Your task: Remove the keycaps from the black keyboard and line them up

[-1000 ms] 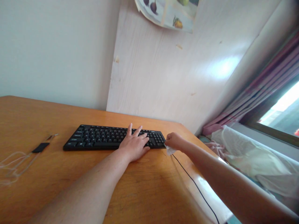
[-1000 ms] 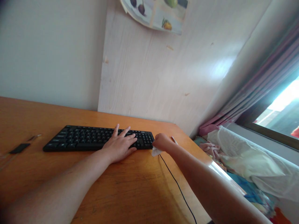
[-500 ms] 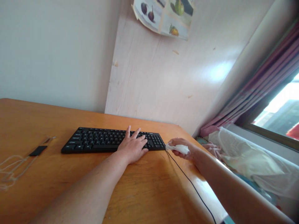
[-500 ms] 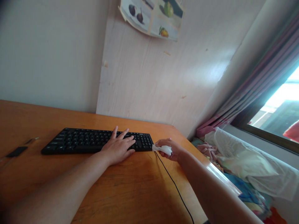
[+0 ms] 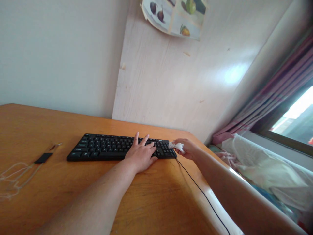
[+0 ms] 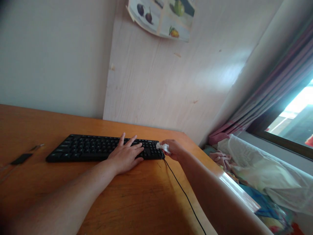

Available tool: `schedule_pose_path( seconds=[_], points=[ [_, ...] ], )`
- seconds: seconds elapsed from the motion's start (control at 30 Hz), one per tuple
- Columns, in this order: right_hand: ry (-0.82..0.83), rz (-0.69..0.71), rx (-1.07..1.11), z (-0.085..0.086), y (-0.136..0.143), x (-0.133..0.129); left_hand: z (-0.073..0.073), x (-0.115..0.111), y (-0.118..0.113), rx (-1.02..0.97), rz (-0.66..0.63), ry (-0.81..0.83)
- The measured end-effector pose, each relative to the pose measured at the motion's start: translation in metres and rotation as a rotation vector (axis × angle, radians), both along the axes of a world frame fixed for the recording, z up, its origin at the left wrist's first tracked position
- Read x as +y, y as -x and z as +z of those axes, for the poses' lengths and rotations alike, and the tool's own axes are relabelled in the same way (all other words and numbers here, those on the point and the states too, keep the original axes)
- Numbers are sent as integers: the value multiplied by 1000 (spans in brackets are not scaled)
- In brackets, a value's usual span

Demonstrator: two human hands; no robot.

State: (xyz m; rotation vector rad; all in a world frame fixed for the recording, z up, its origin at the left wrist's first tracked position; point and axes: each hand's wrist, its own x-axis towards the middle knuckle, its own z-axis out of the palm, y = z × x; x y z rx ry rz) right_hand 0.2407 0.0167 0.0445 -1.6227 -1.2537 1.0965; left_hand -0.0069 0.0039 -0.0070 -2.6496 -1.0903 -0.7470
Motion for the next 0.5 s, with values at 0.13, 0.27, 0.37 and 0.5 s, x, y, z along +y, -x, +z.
schedule_pose_path(
  seconds=[0.13, 0.27, 0.37, 0.5],
  points=[
    [-22, -44, -71, -6, 9, 27, 0, -1, -1, -4, 8, -5],
    [-38, -50, -202, -12, 13, 46, -1, -1, -1, -8, 14, -7],
    [-54, -40, -349, -16, 14, 54, -2, -1, -2, -8, 17, 0],
    [-77, 25, -639, -17, 13, 59, -2, 0, -2, -9, 16, -4]
  ],
)
